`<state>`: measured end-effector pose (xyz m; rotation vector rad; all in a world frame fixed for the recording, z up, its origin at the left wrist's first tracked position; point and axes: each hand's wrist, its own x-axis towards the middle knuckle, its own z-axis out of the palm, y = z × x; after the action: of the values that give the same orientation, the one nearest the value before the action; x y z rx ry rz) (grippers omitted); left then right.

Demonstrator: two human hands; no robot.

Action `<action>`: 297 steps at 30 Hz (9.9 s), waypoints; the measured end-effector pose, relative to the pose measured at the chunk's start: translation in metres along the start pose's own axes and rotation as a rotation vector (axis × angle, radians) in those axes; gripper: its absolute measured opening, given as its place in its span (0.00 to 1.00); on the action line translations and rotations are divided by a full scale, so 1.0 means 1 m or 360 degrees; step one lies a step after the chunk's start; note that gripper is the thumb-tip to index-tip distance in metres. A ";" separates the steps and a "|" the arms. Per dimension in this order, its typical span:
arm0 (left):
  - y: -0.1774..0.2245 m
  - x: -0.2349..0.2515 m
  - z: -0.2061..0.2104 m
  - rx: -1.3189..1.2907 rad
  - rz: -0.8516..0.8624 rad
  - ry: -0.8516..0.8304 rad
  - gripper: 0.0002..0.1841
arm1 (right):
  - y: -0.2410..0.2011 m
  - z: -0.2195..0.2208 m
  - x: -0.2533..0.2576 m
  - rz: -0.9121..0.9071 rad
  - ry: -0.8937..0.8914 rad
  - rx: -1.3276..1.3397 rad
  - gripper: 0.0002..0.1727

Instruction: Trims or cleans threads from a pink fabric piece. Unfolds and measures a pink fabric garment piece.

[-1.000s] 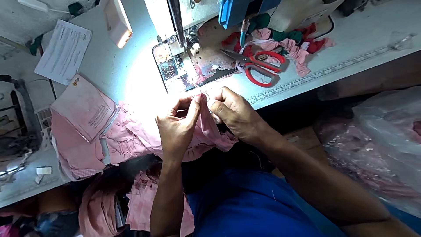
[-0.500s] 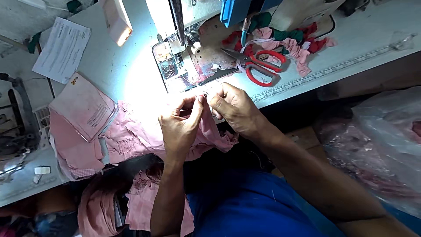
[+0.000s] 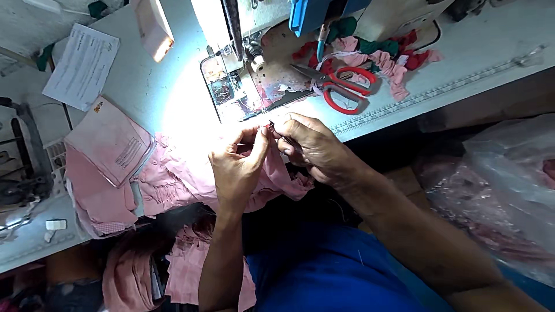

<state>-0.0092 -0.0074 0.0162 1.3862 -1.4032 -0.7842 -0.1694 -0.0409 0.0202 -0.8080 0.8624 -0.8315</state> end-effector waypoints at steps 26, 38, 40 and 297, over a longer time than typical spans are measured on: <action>-0.017 0.014 -0.046 -0.0285 0.0184 0.0442 0.03 | 0.043 -0.045 -0.024 -0.0474 -0.0273 -0.1591 0.16; -0.076 0.054 -0.097 -0.0159 0.0002 0.1036 0.08 | 0.028 -0.049 -0.040 -0.0240 0.0064 -0.1239 0.06; -0.068 0.039 -0.092 0.0034 0.0033 0.0978 0.19 | 0.027 -0.042 -0.042 -0.0278 0.0055 -0.1040 0.05; 0.019 -0.064 -0.007 -0.0339 -0.0128 0.0145 0.18 | 0.039 0.013 -0.031 -0.0957 -0.0258 -0.1026 0.20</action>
<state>-0.0177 0.0586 0.0234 1.3021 -1.1642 -0.8848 -0.1598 0.0065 0.0021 -1.7351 0.7506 -0.9975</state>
